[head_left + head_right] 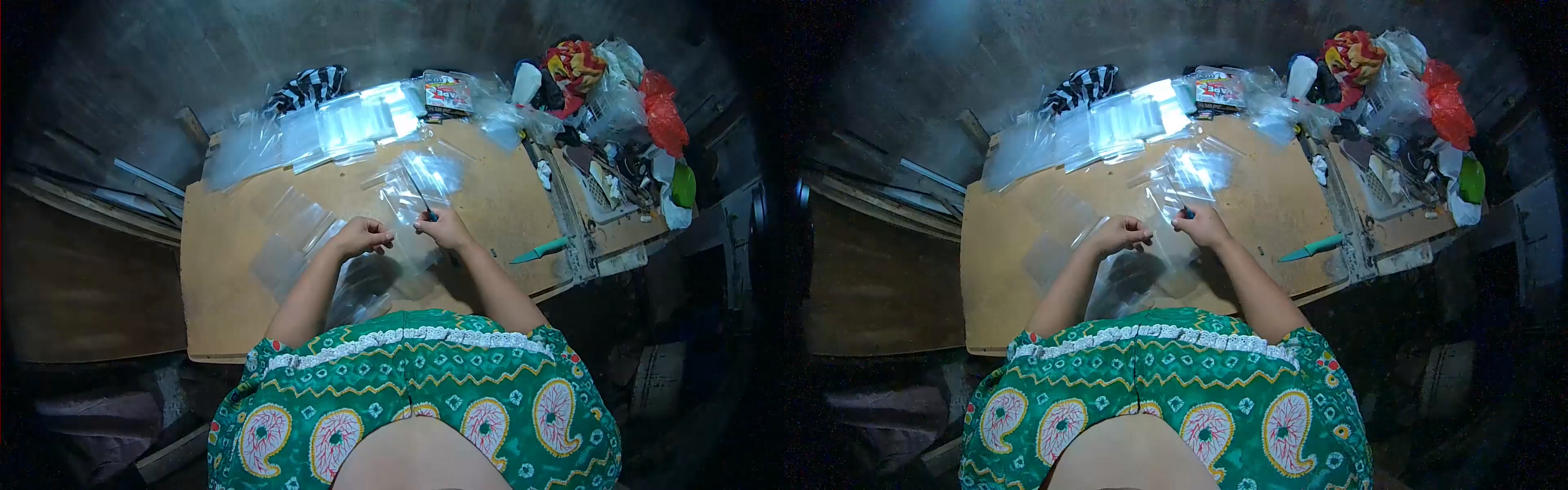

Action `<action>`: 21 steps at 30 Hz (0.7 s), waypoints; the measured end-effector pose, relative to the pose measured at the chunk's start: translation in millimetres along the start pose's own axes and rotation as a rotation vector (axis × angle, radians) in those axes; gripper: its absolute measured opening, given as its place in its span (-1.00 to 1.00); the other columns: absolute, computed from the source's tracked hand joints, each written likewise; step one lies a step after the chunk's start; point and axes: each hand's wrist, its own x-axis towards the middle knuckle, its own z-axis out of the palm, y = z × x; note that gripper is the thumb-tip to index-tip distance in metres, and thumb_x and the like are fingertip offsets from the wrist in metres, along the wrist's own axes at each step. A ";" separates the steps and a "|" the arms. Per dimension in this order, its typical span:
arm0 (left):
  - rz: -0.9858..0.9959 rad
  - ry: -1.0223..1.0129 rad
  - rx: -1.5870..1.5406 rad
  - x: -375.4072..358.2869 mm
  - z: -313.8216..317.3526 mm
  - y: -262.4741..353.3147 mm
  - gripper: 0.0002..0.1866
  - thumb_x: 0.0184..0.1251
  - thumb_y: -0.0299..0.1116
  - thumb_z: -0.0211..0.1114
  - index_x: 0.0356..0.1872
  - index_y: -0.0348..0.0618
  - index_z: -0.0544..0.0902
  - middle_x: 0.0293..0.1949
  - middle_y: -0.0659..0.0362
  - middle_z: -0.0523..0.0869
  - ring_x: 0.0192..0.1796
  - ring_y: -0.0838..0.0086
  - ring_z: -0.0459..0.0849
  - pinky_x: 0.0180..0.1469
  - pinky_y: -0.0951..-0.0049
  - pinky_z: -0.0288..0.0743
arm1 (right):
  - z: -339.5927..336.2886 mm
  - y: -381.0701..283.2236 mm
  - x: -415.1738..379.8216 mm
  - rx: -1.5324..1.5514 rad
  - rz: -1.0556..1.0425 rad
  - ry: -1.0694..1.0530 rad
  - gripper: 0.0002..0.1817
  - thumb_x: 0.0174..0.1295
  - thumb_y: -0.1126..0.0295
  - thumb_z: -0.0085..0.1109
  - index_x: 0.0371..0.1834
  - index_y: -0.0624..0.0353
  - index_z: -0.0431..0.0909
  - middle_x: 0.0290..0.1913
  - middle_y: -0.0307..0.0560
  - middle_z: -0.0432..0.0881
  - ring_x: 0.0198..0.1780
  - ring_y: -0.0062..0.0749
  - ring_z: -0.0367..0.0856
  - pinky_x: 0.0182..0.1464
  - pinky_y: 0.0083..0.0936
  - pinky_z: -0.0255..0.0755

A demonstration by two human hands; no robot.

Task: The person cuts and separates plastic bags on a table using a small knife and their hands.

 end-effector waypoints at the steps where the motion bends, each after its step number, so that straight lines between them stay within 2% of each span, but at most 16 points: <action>1: 0.007 0.000 0.022 0.4 -0.1 -0.5 -0.80 0.04 -0.27 0.25 -0.45 -0.21 0.57 -0.50 0.22 0.61 -0.53 0.63 0.55 -0.50 0.67 0.36 | 1.4 6.8 2.5 0.076 0.002 -0.002 -0.83 -0.09 0.33 0.16 -0.53 0.23 0.51 -0.57 -0.19 0.55 -0.52 -0.58 0.44 -0.39 -0.59 0.32; 3: 0.005 -0.005 0.022 0.6 -1.2 -2.2 -0.81 0.04 -0.28 0.24 -0.46 -0.21 0.57 -0.51 0.23 0.61 -0.54 0.63 0.53 -0.50 0.66 0.36 | 1.5 8.7 2.8 0.151 0.006 -0.007 -0.83 -0.08 0.34 0.16 -0.54 0.24 0.51 -0.56 -0.20 0.55 -0.52 -0.58 0.44 -0.40 -0.59 0.32; 8: 0.040 -0.046 0.025 4.9 -8.1 -8.8 -0.80 0.03 -0.26 0.25 -0.44 -0.19 0.58 -0.52 0.28 0.59 -0.54 0.66 0.49 -0.48 0.67 0.34 | -1.9 7.9 2.0 0.036 0.012 -0.048 -0.85 -0.07 0.37 0.14 -0.53 0.24 0.51 -0.54 -0.17 0.56 -0.51 -0.58 0.46 -0.39 -0.60 0.33; 21: 0.062 0.043 0.121 2.9 -6.3 -3.3 -0.81 0.06 -0.26 0.22 -0.49 -0.19 0.58 -0.60 0.29 0.56 -0.60 0.67 0.43 -0.56 0.64 0.31 | 0.5 8.9 1.0 -0.020 -0.030 -0.037 -0.85 -0.03 0.36 0.10 -0.51 0.24 0.53 -0.59 -0.21 0.54 -0.54 -0.61 0.42 -0.44 -0.60 0.31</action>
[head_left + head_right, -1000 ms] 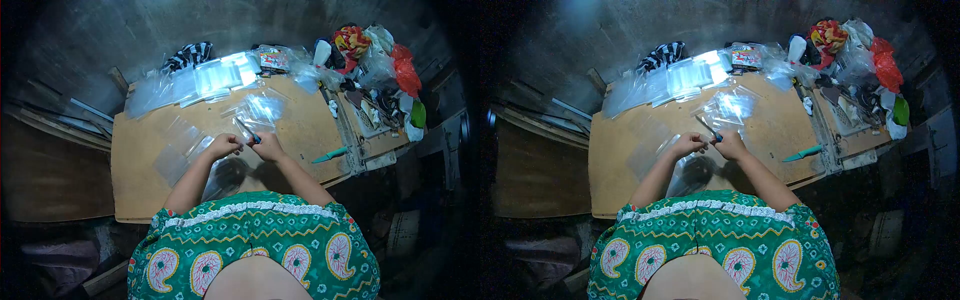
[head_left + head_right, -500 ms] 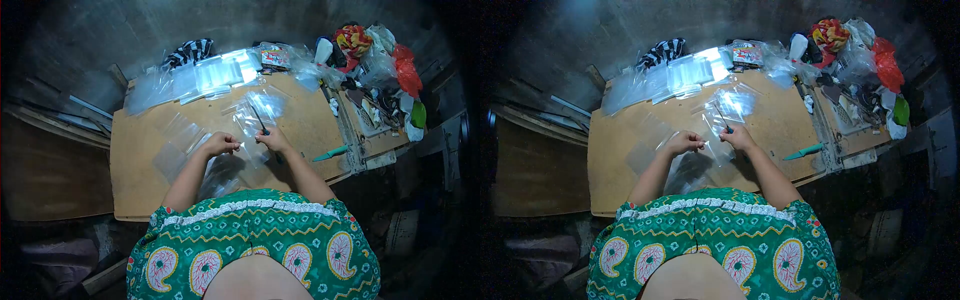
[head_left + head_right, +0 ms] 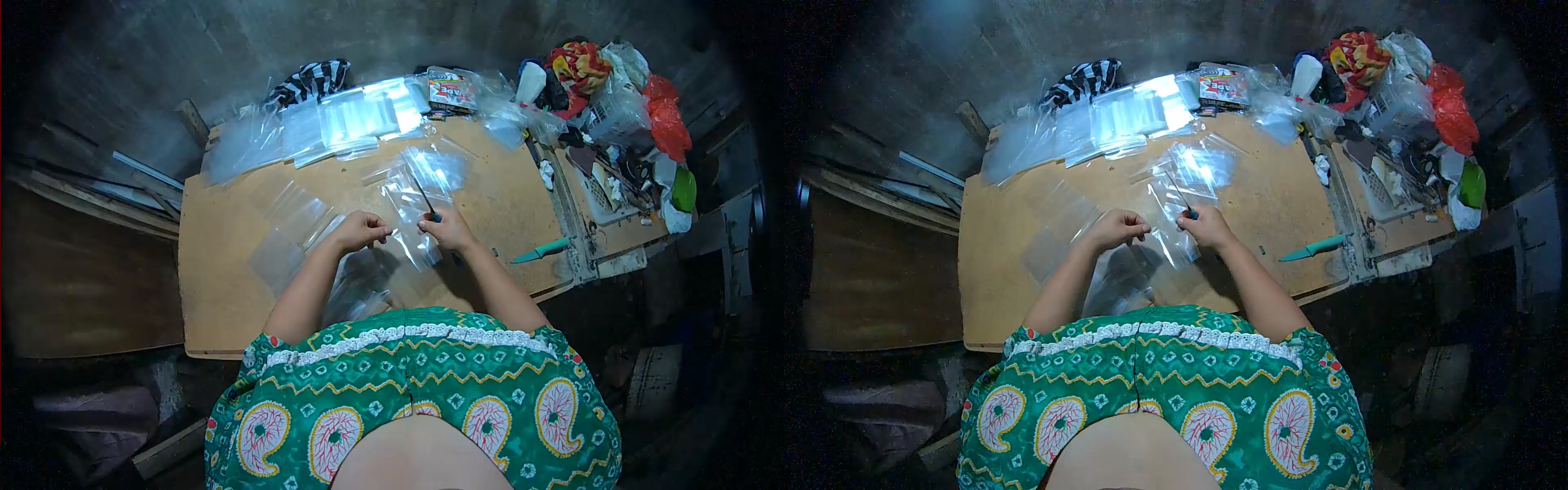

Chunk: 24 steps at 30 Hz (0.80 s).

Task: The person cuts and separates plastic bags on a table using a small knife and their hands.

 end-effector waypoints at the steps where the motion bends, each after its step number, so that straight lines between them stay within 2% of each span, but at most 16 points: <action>1: -0.010 0.017 0.018 -0.3 0.2 -0.7 -0.80 0.05 -0.25 0.23 -0.50 -0.19 0.58 -0.61 0.29 0.55 -0.62 0.68 0.42 -0.58 0.65 0.28 | 1.1 0.2 -0.1 -0.013 0.015 0.008 -0.85 -0.03 0.36 0.10 -0.51 0.23 0.53 -0.58 -0.21 0.54 -0.54 -0.61 0.42 -0.44 -0.60 0.32; 7: 0.029 0.103 0.035 -0.5 4.0 -4.1 -0.78 0.02 -0.23 0.25 -0.53 -0.21 0.58 -0.64 0.31 0.53 -0.63 0.70 0.36 -0.60 0.68 0.19 | 8.4 -11.9 -3.7 -0.036 0.025 0.028 -0.84 -0.03 0.35 0.10 -0.50 0.23 0.53 -0.56 -0.18 0.56 -0.51 -0.60 0.46 -0.41 -0.58 0.33; 12: 0.021 0.135 0.077 6.0 -0.2 -19.4 -0.78 0.01 -0.24 0.25 -0.50 -0.22 0.59 -0.64 0.29 0.54 -0.61 0.69 0.41 -0.59 0.65 0.24 | 18.1 8.2 4.7 -0.049 0.067 0.037 -0.81 -0.03 0.31 0.10 -0.48 0.23 0.52 -0.56 -0.16 0.56 -0.51 -0.59 0.47 -0.40 -0.59 0.34; 14: 0.029 0.143 0.074 10.1 -3.3 -28.1 -0.77 0.01 -0.24 0.26 -0.49 -0.23 0.59 -0.65 0.28 0.54 -0.60 0.67 0.43 -0.58 0.63 0.26 | 23.0 8.3 5.4 -0.069 0.101 0.074 -0.79 -0.06 0.27 0.11 -0.48 0.20 0.53 -0.51 -0.07 0.57 -0.46 -0.41 0.53 -0.38 -0.50 0.36; 15: -0.034 0.131 0.079 10.2 -4.9 -28.0 -0.78 0.00 -0.25 0.26 -0.50 -0.23 0.59 -0.65 0.27 0.55 -0.59 0.66 0.45 -0.57 0.62 0.29 | 25.2 2.5 5.8 -0.069 0.101 0.074 -0.79 -0.06 0.27 0.11 -0.48 0.20 0.53 -0.51 -0.07 0.57 -0.46 -0.41 0.53 -0.38 -0.50 0.36; 17: -0.097 0.117 0.083 12.2 -6.6 -29.6 -0.78 -0.01 -0.26 0.26 -0.50 -0.23 0.59 -0.66 0.26 0.55 -0.59 0.65 0.47 -0.56 0.61 0.31 | 30.7 -9.7 7.2 -0.434 0.125 0.148 -0.79 -0.09 0.26 0.10 -0.46 0.17 0.53 -0.44 0.03 0.57 -0.36 -0.20 0.54 -0.33 -0.35 0.37; 18: -0.089 0.186 0.248 14.7 -5.8 -32.6 -0.79 -0.05 -0.23 0.25 -0.52 -0.18 0.61 -0.64 0.21 0.58 -0.57 0.56 0.52 -0.50 0.54 0.36 | 34.8 -7.3 10.5 -0.434 0.127 0.149 -0.79 -0.09 0.26 0.10 -0.46 0.17 0.53 -0.44 0.03 0.57 -0.36 -0.20 0.54 -0.33 -0.35 0.37; 19: -0.080 0.254 0.413 17.2 -5.6 -35.4 -0.79 -0.09 -0.20 0.24 -0.53 -0.13 0.62 -0.61 0.16 0.60 -0.55 0.47 0.56 -0.45 0.46 0.41 | 39.5 -3.0 14.9 -0.520 0.141 0.110 -0.80 -0.09 0.30 0.08 -0.42 0.15 0.52 -0.42 0.07 0.55 -0.35 -0.12 0.53 -0.32 -0.33 0.37; 20: -0.079 0.252 0.414 20.2 -6.0 -38.1 -0.79 -0.09 -0.20 0.24 -0.53 -0.13 0.62 -0.61 0.16 0.60 -0.55 0.47 0.56 -0.45 0.46 0.41 | 43.5 0.3 18.5 -0.606 0.153 0.070 -0.80 -0.09 0.33 0.06 -0.37 0.14 0.51 -0.40 0.11 0.53 -0.35 -0.03 0.51 -0.30 -0.30 0.36; 22: -0.164 0.308 0.648 19.7 -5.9 -27.8 -0.77 -0.13 -0.16 0.21 -0.51 -0.08 0.62 -0.54 0.12 0.62 -0.48 0.35 0.60 -0.38 0.36 0.44 | 50.7 -7.3 20.7 -0.650 0.226 0.075 -0.80 -0.07 0.34 0.04 -0.36 0.15 0.49 -0.37 0.12 0.53 -0.31 0.00 0.50 -0.27 -0.25 0.35; 23: -0.163 0.310 0.647 18.9 -5.2 -23.2 -0.77 -0.13 -0.16 0.21 -0.51 -0.08 0.62 -0.54 0.12 0.62 -0.48 0.35 0.60 -0.38 0.36 0.44 | 53.9 -11.2 21.4 -0.694 0.300 0.076 -0.80 -0.06 0.36 0.02 -0.35 0.16 0.47 -0.34 0.13 0.52 -0.27 0.03 0.49 -0.24 -0.20 0.34; 24: -0.213 0.334 0.703 17.2 -3.5 -18.0 -0.77 -0.14 -0.17 0.21 -0.50 -0.08 0.62 -0.51 0.11 0.62 -0.44 0.31 0.60 -0.36 0.35 0.44 | 55.6 -15.8 21.3 -0.711 0.282 0.073 -0.81 -0.05 0.36 0.01 -0.35 0.16 0.44 -0.33 0.14 0.51 -0.25 0.00 0.49 -0.23 -0.19 0.35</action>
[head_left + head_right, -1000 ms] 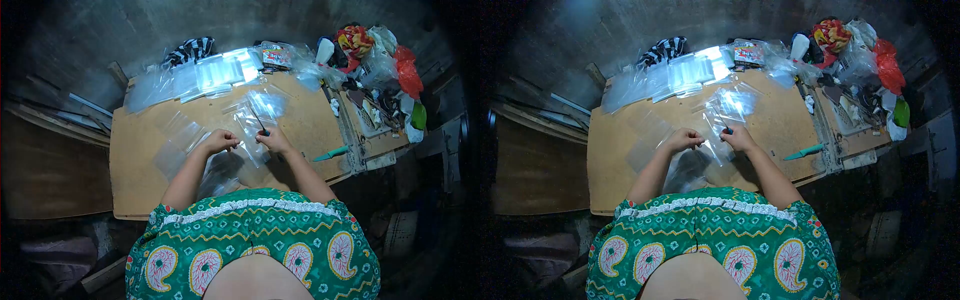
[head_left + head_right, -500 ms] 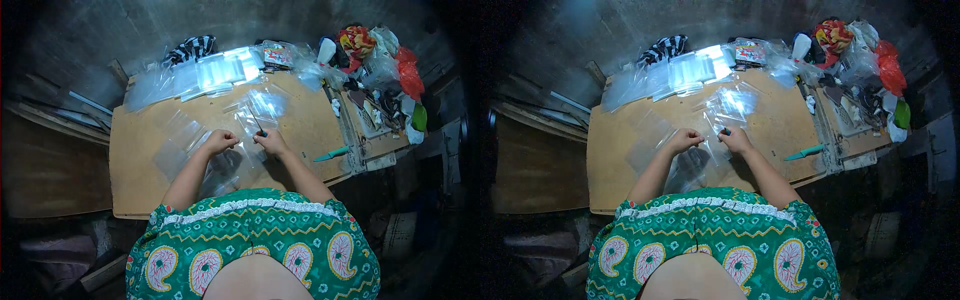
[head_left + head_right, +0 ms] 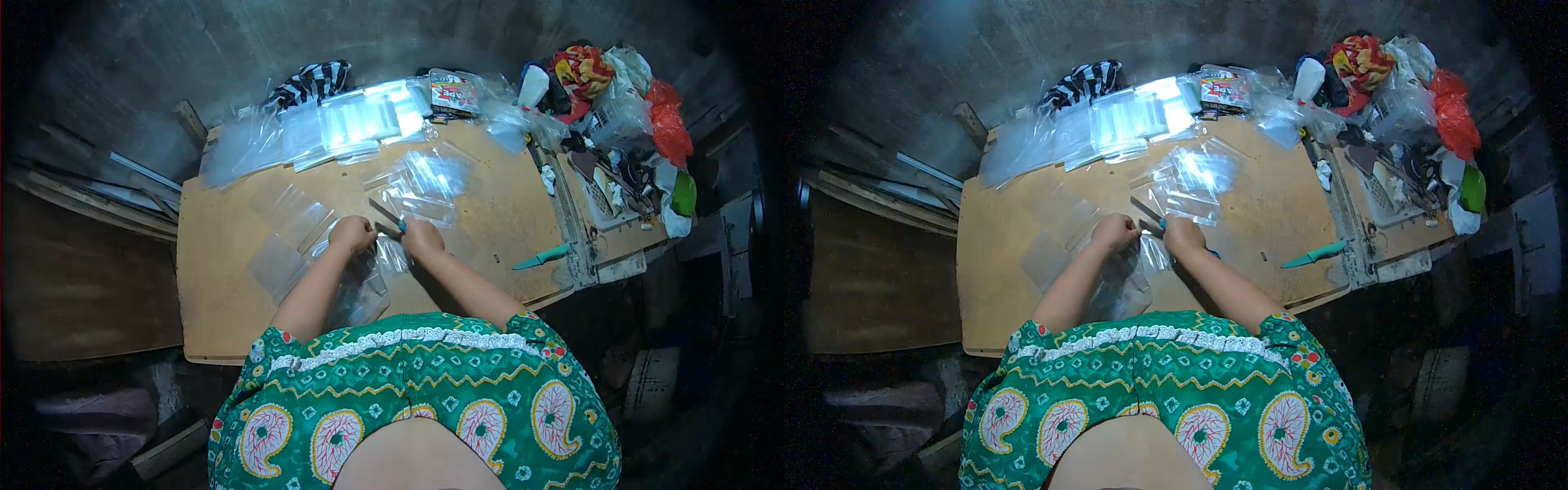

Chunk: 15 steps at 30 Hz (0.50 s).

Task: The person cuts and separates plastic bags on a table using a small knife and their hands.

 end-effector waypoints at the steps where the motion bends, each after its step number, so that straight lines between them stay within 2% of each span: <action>1: -0.046 0.013 0.062 -1.6 -2.4 3.0 -0.77 -0.14 -0.17 0.20 -0.50 -0.08 0.62 -0.48 0.11 0.63 -0.41 0.28 0.60 -0.34 0.34 0.45 | -2.4 -3.6 -1.9 -0.001 -0.001 0.000 -0.81 -0.05 0.36 0.01 -0.35 0.16 0.44 -0.33 0.14 0.51 -0.25 0.00 0.49 -0.23 -0.19 0.35; 3: -0.077 0.017 0.090 -3.7 -6.3 4.8 -0.76 -0.15 -0.16 0.21 -0.48 -0.08 0.61 -0.45 0.10 0.63 -0.39 0.26 0.60 -0.32 0.34 0.45 | -6.6 -9.5 -6.2 0.002 -0.045 0.062 -0.84 -0.04 0.38 -0.01 -0.37 0.13 0.45 -0.34 0.11 0.52 -0.25 0.00 0.49 -0.24 -0.17 0.34; 4: -0.107 0.022 0.121 -4.1 -6.7 4.8 -0.75 -0.16 -0.16 0.21 -0.47 -0.08 0.61 -0.43 0.09 0.62 -0.36 0.25 0.60 -0.30 0.33 0.45 | -1.5 -2.8 -2.2 -0.069 -0.134 0.036 -0.85 -0.04 0.39 -0.01 -0.36 0.09 0.45 -0.33 0.08 0.51 -0.24 -0.03 0.48 -0.24 -0.17 0.34; 7: -0.174 0.081 0.077 -4.3 -3.8 -0.5 -0.72 -0.24 -0.14 0.25 -0.50 -0.10 0.60 -0.48 0.07 0.61 -0.39 0.24 0.59 -0.35 0.30 0.43 | -6.6 2.6 -8.4 -0.112 -0.216 0.005 -0.84 -0.06 0.41 0.00 -0.36 0.08 0.46 -0.30 0.02 0.47 -0.21 -0.07 0.47 -0.22 -0.22 0.36; 8: -0.177 0.117 0.086 0.1 2.5 -6.4 -0.72 -0.27 -0.13 0.27 -0.53 -0.09 0.58 -0.49 0.05 0.61 -0.39 0.24 0.58 -0.35 0.29 0.42 | -11.8 5.3 -12.4 -0.113 -0.231 -0.039 -0.76 -0.07 0.44 0.03 -0.27 0.01 0.47 -0.27 -0.01 0.44 -0.19 -0.09 0.46 -0.19 -0.26 0.37; 9: -0.179 0.117 0.086 -4.3 -1.2 -4.1 -0.72 -0.27 -0.13 0.27 -0.53 -0.09 0.58 -0.49 0.05 0.61 -0.39 0.24 0.58 -0.35 0.29 0.42 | -15.4 9.5 -16.8 -0.113 -0.233 -0.040 -0.76 -0.07 0.44 0.03 -0.27 0.01 0.47 -0.27 -0.01 0.44 -0.19 -0.09 0.46 -0.19 -0.26 0.37; 11: -0.213 0.096 0.055 -11.9 -7.6 1.5 -0.65 -0.23 -0.06 0.29 -0.49 -0.13 0.58 -0.41 0.04 0.62 -0.31 0.23 0.59 -0.27 0.29 0.43 | -21.0 16.4 -23.3 -0.137 -0.342 -0.065 -0.69 -0.01 0.40 -0.02 -0.12 -0.07 0.43 -0.23 0.02 0.42 -0.21 -0.09 0.47 -0.20 -0.26 0.38; 12: -0.220 0.109 0.064 -12.5 -8.0 3.7 -0.63 -0.24 -0.07 0.33 -0.49 -0.14 0.55 -0.41 0.04 0.60 -0.30 0.24 0.58 -0.26 0.30 0.42 | -28.0 13.0 -24.1 -0.183 -0.247 -0.175 -0.59 -0.02 0.41 0.03 -0.04 -0.22 0.39 -0.15 0.01 0.39 -0.16 -0.10 0.46 -0.17 -0.28 0.38; 15: -0.183 0.211 0.063 -16.2 -4.7 3.8 -0.62 -0.24 -0.09 0.36 -0.47 -0.15 0.54 -0.40 0.05 0.58 -0.28 0.26 0.56 -0.22 0.31 0.39 | -25.2 14.7 -12.3 -0.211 -0.226 -0.210 -0.54 -0.04 0.39 0.08 0.01 -0.26 0.35 -0.15 0.03 0.41 -0.13 -0.09 0.46 -0.17 -0.27 0.37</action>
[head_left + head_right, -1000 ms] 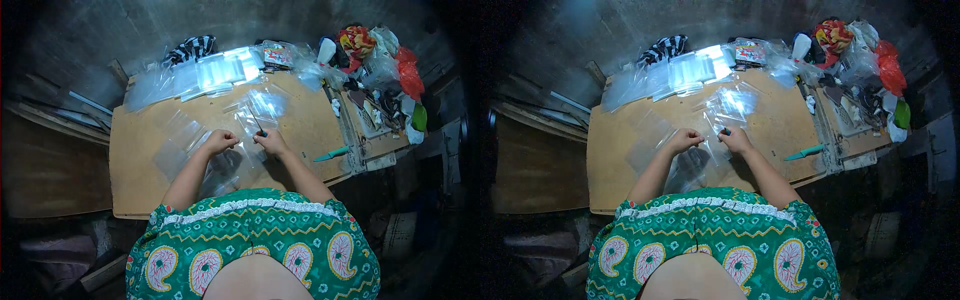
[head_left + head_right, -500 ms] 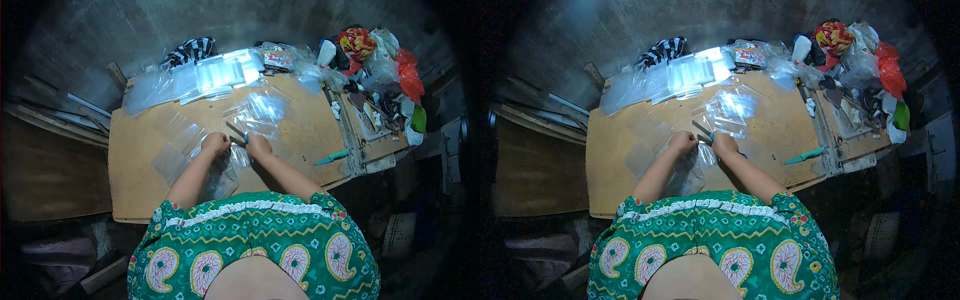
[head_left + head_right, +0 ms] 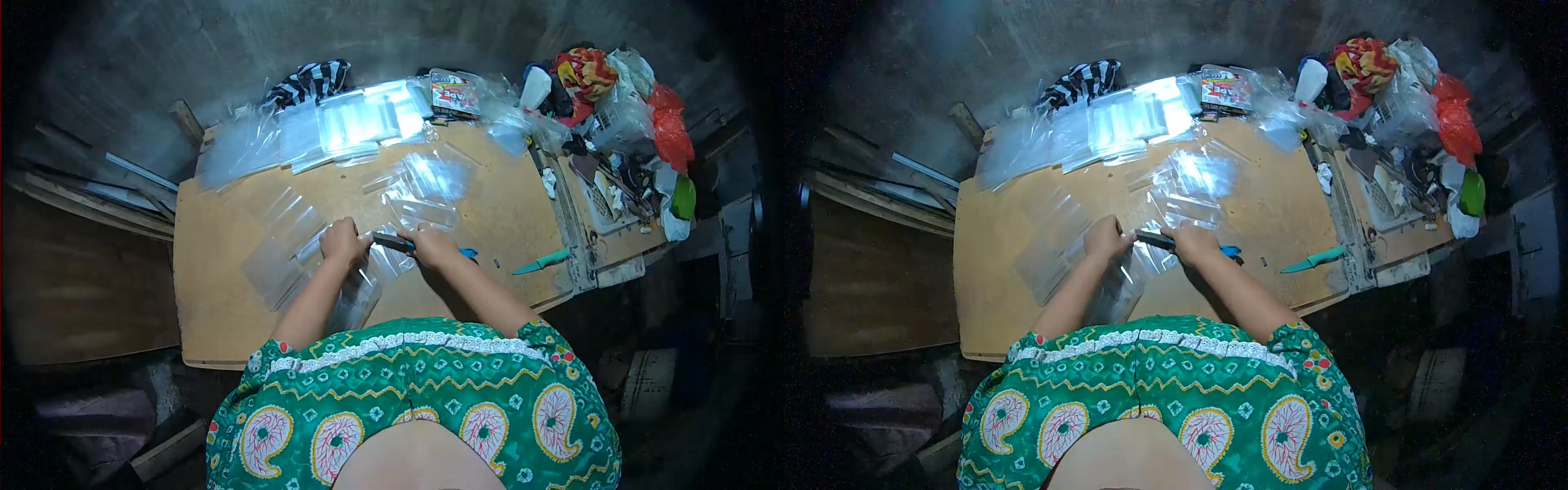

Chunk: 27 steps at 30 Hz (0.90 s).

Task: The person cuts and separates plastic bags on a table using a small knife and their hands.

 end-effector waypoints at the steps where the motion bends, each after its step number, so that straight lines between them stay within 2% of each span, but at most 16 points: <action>1: 0.023 0.026 0.037 -0.1 1.9 -1.0 -0.67 -0.21 -0.14 0.35 -0.48 -0.13 0.52 -0.40 0.08 0.55 -0.26 0.26 0.52 -0.21 0.31 0.36 | -4.9 -0.3 4.6 -0.011 -0.046 -0.027 -0.47 -0.08 0.35 0.14 0.05 -0.26 0.31 -0.17 0.05 0.45 -0.12 -0.10 0.46 -0.19 -0.25 0.37; 2: 0.025 0.025 0.042 -3.3 4.1 -1.2 -0.67 -0.21 -0.14 0.35 -0.48 -0.13 0.52 -0.40 0.08 0.55 -0.26 0.26 0.52 -0.21 0.31 0.36 | -6.6 0.2 9.3 -0.006 -0.045 -0.025 -0.47 -0.08 0.35 0.14 0.05 -0.26 0.31 -0.17 0.05 0.45 -0.12 -0.10 0.46 -0.19 -0.25 0.37; 4: 0.332 0.397 0.140 -11.7 9.3 2.5 -0.74 -0.20 -0.24 0.32 -0.54 -0.15 0.48 -0.44 0.09 0.55 -0.33 0.24 0.52 -0.33 0.31 0.35 | -8.8 0.3 16.0 -0.006 -0.069 -0.065 -0.41 -0.13 0.32 0.20 0.07 -0.26 0.29 -0.21 0.05 0.50 -0.14 -0.11 0.47 -0.20 -0.25 0.36; 5: 0.429 0.312 0.191 -12.1 14.1 4.7 -0.83 -0.16 -0.34 0.24 -0.52 -0.15 0.48 -0.36 0.09 0.55 -0.25 0.24 0.51 -0.24 0.31 0.33 | -9.6 -0.4 16.0 -0.060 -0.094 -0.055 -0.34 -0.16 0.34 0.23 0.11 -0.25 0.24 -0.22 0.04 0.52 -0.17 -0.10 0.49 -0.22 -0.25 0.37; 6: 0.429 0.312 0.194 -12.7 22.2 5.0 -0.83 -0.16 -0.34 0.24 -0.52 -0.15 0.48 -0.36 0.09 0.55 -0.25 0.24 0.51 -0.24 0.31 0.33 | -10.3 -0.7 17.8 -0.058 -0.095 -0.054 -0.34 -0.16 0.34 0.23 0.11 -0.25 0.24 -0.22 0.04 0.52 -0.17 -0.10 0.49 -0.22 -0.25 0.37; 8: 0.760 0.088 0.094 -15.8 40.3 4.8 -0.81 -0.09 -0.37 0.14 -0.39 -0.14 0.50 -0.26 0.09 0.52 -0.14 0.26 0.46 -0.11 0.30 0.27 | -13.4 -0.5 21.9 -0.116 -0.126 -0.099 -0.33 -0.17 0.36 0.23 0.11 -0.18 0.22 -0.23 0.03 0.52 -0.19 -0.08 0.50 -0.25 -0.24 0.37; 9: 0.761 0.089 0.093 -17.8 46.8 6.1 -0.81 -0.09 -0.37 0.14 -0.39 -0.14 0.50 -0.26 0.09 0.52 -0.14 0.26 0.46 -0.11 0.30 0.27 | -11.1 1.7 24.4 -0.117 -0.126 -0.098 -0.33 -0.17 0.36 0.23 0.11 -0.18 0.22 -0.23 0.03 0.52 -0.19 -0.08 0.50 -0.25 -0.24 0.37; 11: 0.999 0.214 0.147 -23.4 60.1 6.1 -0.72 0.02 -0.30 0.05 -0.21 -0.12 0.47 -0.13 0.12 0.48 -0.04 0.30 0.39 -0.02 0.24 0.21 | -1.4 7.2 26.8 -0.113 -0.173 -0.014 -0.33 -0.18 0.28 0.24 0.10 -0.14 0.21 -0.21 0.03 0.52 -0.22 -0.02 0.49 -0.25 -0.22 0.36; 12: 1.001 0.214 0.144 -27.6 57.1 7.8 -0.72 0.02 -0.30 0.05 -0.21 -0.12 0.47 -0.13 0.12 0.48 -0.04 0.30 0.39 -0.02 0.24 0.21 | -2.6 6.5 22.3 -0.115 -0.171 -0.015 -0.33 -0.18 0.28 0.24 0.10 -0.14 0.21 -0.21 0.03 0.52 -0.22 -0.02 0.49 -0.25 -0.22 0.36; 14: 0.856 0.132 0.212 -35.6 49.8 9.4 -0.64 0.09 -0.21 -0.02 -0.07 -0.11 0.41 -0.05 0.16 0.43 0.03 0.32 0.33 0.06 0.20 0.13 | -3.0 3.8 9.9 0.009 -0.045 0.022 -0.38 -0.19 0.28 0.25 0.03 -0.06 0.24 -0.25 0.06 0.53 -0.25 0.01 0.50 -0.28 -0.19 0.36; 15: 0.763 -0.004 0.305 -35.2 48.0 9.4 -0.60 0.13 -0.16 -0.06 -0.02 -0.08 0.39 0.03 0.17 0.38 0.11 0.27 0.27 0.13 0.12 0.05 | 1.0 6.7 6.6 0.016 -0.025 -0.035 -0.39 -0.22 0.28 0.28 -0.02 0.01 0.23 -0.21 0.09 0.49 -0.19 0.00 0.47 -0.25 -0.19 0.34; 18: 0.741 0.088 0.201 -36.5 46.3 5.8 -0.57 0.15 -0.17 -0.08 0.06 -0.03 0.33 0.14 0.18 0.28 0.20 0.23 0.16 0.16 0.03 -0.04 | 13.8 17.6 -22.7 0.064 -0.071 0.090 -0.39 -0.23 0.28 0.30 -0.05 0.09 0.24 -0.14 0.10 0.43 -0.11 -0.02 0.42 -0.19 -0.22 0.33; 19: 0.675 0.020 0.218 -33.7 42.9 7.1 -0.55 0.16 -0.18 -0.11 0.11 0.02 0.27 0.21 0.22 0.17 0.25 0.21 0.07 0.17 -0.02 -0.08 | 12.4 17.9 -38.5 0.121 -0.063 0.113 -0.38 -0.25 0.29 0.30 -0.07 0.15 0.24 -0.10 0.10 0.38 -0.06 -0.03 0.37 -0.14 -0.25 0.31; 23: 0.667 0.045 0.190 -26.0 44.9 1.1 -0.52 0.16 -0.17 -0.12 0.15 0.02 0.21 0.22 0.21 0.14 0.26 0.20 0.05 0.18 -0.03 -0.12 | 13.5 20.8 -87.3 0.209 0.065 0.114 -0.44 -0.17 0.32 0.23 -0.04 0.15 0.24 -0.09 0.11 0.39 -0.06 -0.04 0.38 -0.11 -0.25 0.31; 25: 0.669 0.046 0.179 -27.5 42.7 2.2 -0.52 0.16 -0.18 -0.12 0.15 0.02 0.21 0.22 0.22 0.14 0.26 0.20 0.05 0.18 -0.03 -0.13 | 17.1 24.1 -105.4 0.221 -0.003 0.181 -0.55 -0.12 0.38 0.14 -0.10 0.17 0.30 -0.21 0.11 0.41 -0.13 0.00 0.39 -0.13 -0.24 0.31; 27: 0.668 0.043 0.157 -29.9 38.2 2.8 -0.52 0.14 -0.21 -0.13 0.15 0.02 0.21 0.23 0.22 0.14 0.26 0.19 0.05 0.18 -0.02 -0.13 | 27.0 23.9 -112.8 0.262 -0.040 0.225 -0.62 -0.11 0.40 0.09 -0.15 0.18 0.34 -0.25 0.11 0.40 -0.16 0.01 0.39 -0.14 -0.23 0.31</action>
